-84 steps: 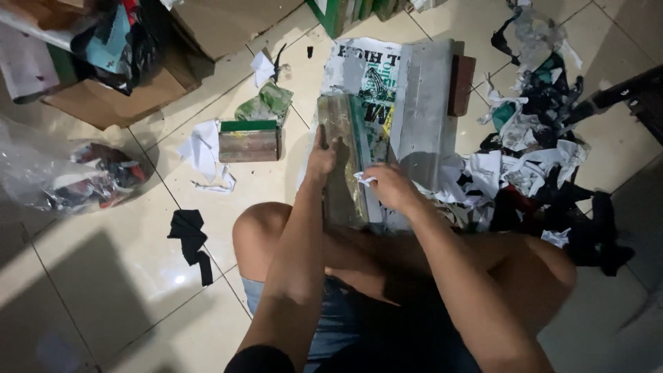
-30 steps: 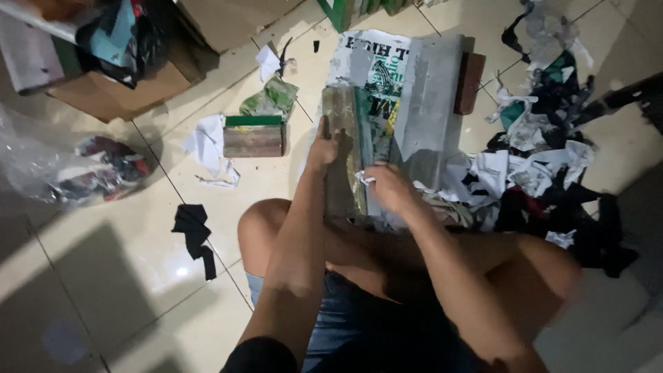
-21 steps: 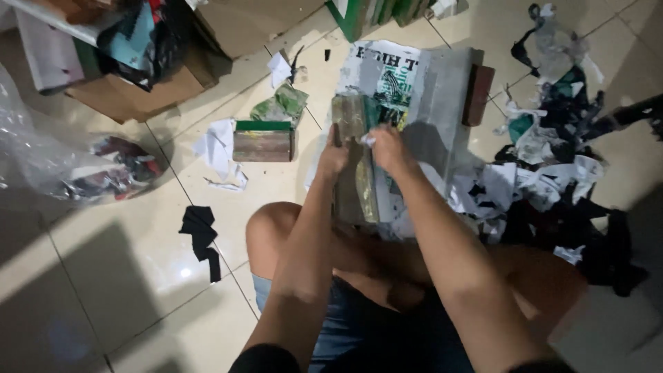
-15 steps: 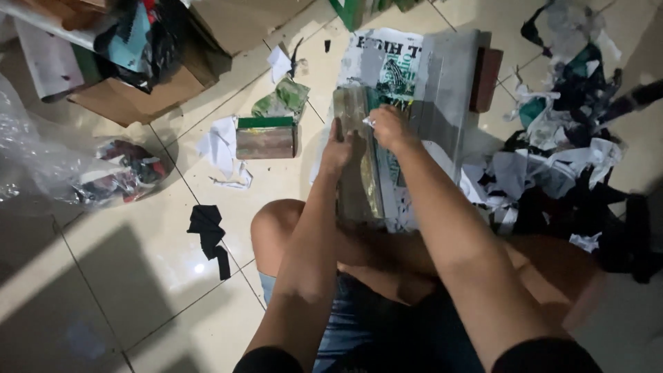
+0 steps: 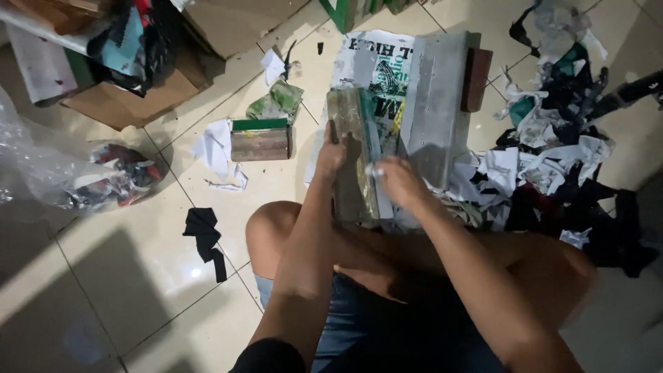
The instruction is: Cleaning residue and tape from a screen printing frame using a cloth
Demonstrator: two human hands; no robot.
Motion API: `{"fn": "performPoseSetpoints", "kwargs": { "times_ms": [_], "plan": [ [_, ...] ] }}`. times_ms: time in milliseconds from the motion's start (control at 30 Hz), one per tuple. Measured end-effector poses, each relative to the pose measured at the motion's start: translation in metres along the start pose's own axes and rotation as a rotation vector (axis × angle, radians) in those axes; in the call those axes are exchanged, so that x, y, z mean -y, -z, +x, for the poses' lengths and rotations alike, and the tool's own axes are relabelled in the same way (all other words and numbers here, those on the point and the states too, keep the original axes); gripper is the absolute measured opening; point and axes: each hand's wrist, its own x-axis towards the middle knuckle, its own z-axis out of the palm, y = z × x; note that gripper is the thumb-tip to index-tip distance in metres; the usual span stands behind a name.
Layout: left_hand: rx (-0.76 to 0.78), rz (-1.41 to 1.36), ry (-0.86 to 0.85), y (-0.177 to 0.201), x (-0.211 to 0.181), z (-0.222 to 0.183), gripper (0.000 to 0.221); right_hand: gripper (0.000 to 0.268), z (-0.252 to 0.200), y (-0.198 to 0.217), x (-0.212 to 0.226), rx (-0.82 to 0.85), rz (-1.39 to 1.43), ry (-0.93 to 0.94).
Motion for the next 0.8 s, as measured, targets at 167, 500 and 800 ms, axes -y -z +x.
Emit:
{"fn": "performPoseSetpoints", "kwargs": {
  "times_ms": [167, 500, 800],
  "plan": [
    [0.003, -0.023, 0.028, 0.010, -0.012, -0.014, 0.068, 0.026, 0.149, -0.028, -0.039, -0.235, -0.043, 0.154],
    [0.004, -0.067, 0.000, 0.014, -0.015, -0.016, 0.070, 0.006, 0.244, -0.087, -0.127, -0.664, -0.309, 0.575],
    [0.019, -0.026, 0.017, 0.005, 0.003, 0.004, 0.068, 0.027, 0.011, -0.026, -0.024, -0.026, 0.000, -0.005]
  ]
}}
